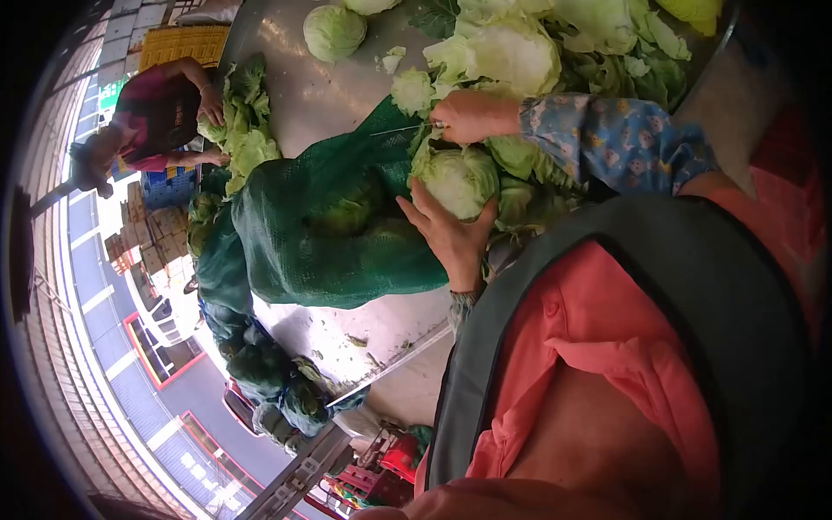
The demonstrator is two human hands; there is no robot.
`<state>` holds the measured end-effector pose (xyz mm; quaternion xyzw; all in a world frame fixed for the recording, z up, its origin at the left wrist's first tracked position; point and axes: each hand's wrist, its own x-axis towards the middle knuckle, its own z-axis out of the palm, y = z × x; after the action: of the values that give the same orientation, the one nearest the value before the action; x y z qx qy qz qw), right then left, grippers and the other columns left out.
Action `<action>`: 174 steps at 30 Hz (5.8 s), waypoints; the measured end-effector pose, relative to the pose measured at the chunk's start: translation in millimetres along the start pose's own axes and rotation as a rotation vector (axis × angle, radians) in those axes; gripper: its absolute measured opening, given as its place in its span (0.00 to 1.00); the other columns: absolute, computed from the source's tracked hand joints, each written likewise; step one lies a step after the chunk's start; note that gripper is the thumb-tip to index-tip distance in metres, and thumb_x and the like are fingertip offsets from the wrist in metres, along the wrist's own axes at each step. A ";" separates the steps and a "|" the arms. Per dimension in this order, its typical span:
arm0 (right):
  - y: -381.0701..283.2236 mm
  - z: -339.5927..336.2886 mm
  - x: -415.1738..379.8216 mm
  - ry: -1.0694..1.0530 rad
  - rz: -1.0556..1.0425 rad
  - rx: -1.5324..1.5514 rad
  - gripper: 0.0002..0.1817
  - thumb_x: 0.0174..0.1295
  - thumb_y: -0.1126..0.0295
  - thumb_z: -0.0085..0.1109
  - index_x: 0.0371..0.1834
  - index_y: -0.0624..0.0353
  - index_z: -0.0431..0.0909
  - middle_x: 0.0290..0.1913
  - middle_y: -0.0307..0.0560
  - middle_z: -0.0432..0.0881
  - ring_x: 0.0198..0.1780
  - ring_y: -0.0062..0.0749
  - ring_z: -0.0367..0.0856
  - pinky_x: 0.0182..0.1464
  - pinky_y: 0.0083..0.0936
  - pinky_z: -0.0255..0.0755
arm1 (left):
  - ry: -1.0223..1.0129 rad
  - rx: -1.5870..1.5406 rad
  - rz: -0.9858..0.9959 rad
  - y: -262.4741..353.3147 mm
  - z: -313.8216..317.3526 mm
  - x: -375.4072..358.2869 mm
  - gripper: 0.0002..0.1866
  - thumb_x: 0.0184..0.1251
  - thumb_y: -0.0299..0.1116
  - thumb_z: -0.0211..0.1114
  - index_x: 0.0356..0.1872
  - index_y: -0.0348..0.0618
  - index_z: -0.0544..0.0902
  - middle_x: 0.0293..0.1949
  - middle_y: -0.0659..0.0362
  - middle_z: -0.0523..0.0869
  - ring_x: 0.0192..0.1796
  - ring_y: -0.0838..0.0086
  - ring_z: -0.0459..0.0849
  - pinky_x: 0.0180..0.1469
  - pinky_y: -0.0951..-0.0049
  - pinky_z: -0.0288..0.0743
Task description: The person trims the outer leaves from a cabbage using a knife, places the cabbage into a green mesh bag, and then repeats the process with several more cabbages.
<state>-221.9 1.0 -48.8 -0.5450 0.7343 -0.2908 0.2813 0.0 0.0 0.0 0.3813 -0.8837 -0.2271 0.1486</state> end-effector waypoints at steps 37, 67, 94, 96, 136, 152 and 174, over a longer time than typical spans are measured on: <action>-62.5 -33.5 -67.6 0.144 -0.273 0.464 0.20 0.58 0.58 0.72 0.43 0.63 0.79 0.36 0.53 0.83 0.33 0.39 0.85 0.36 0.33 0.77 | 0.523 -0.687 -0.049 0.4 -4.9 -22.2 0.60 0.48 0.36 0.83 0.79 0.41 0.50 0.74 0.44 0.58 0.73 0.53 0.63 0.72 0.49 0.64; -64.8 -43.1 -95.4 -0.163 0.276 1.154 0.31 0.72 0.38 0.48 0.55 0.57 0.75 0.33 0.39 0.78 0.14 0.19 0.71 0.11 0.18 0.61 | -0.002 -1.229 -0.107 -17.2 -40.2 9.5 0.67 0.46 0.62 0.81 0.80 0.44 0.49 0.75 0.49 0.61 0.75 0.56 0.65 0.75 0.51 0.60; -31.6 -31.8 -119.9 0.207 0.020 -0.158 0.17 0.70 0.55 0.58 0.32 0.58 0.74 0.24 0.55 0.79 0.27 0.56 0.81 0.30 0.49 0.73 | 0.008 0.009 0.032 35.0 10.6 29.2 0.59 0.39 0.48 0.86 0.73 0.38 0.61 0.61 0.39 0.69 0.63 0.43 0.71 0.60 0.49 0.72; -30.5 -29.3 -119.2 0.231 0.018 -0.188 0.18 0.70 0.55 0.58 0.31 0.58 0.74 0.24 0.55 0.79 0.27 0.56 0.81 0.30 0.48 0.73 | 0.001 0.005 0.032 36.0 10.7 29.2 0.59 0.39 0.48 0.86 0.72 0.37 0.61 0.61 0.39 0.69 0.63 0.43 0.71 0.61 0.49 0.72; -2.0 -28.7 -37.8 0.201 -0.134 -0.169 0.09 0.50 0.70 0.61 0.32 0.62 0.79 0.24 0.56 0.81 0.30 0.57 0.83 0.33 0.50 0.74 | 0.064 0.003 0.027 24.7 17.2 -1.2 0.60 0.39 0.50 0.86 0.73 0.42 0.59 0.67 0.32 0.63 0.67 0.36 0.66 0.63 0.45 0.71; -3.0 -36.1 -43.8 0.248 0.015 -0.151 0.11 0.55 0.70 0.57 0.39 0.64 0.79 0.31 0.60 0.82 0.34 0.59 0.82 0.39 0.52 0.74 | 0.135 -1.405 -0.304 -44.3 -3.7 -43.4 0.44 0.64 0.45 0.68 0.77 0.44 0.56 0.73 0.46 0.65 0.71 0.54 0.69 0.71 0.52 0.65; -81.7 -83.9 -106.1 -0.199 -0.142 0.894 0.12 0.68 0.62 0.65 0.41 0.59 0.76 0.34 0.37 0.79 0.28 0.21 0.79 0.28 0.23 0.74 | 0.066 -1.828 -0.453 -4.7 22.1 -59.1 0.47 0.63 0.65 0.60 0.79 0.55 0.55 0.75 0.49 0.62 0.70 0.46 0.68 0.55 0.40 0.80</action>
<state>-204.9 94.0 77.8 -0.4444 0.4673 -0.5436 0.5373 32.6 47.4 -26.5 0.2858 -0.2631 -0.8450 0.3675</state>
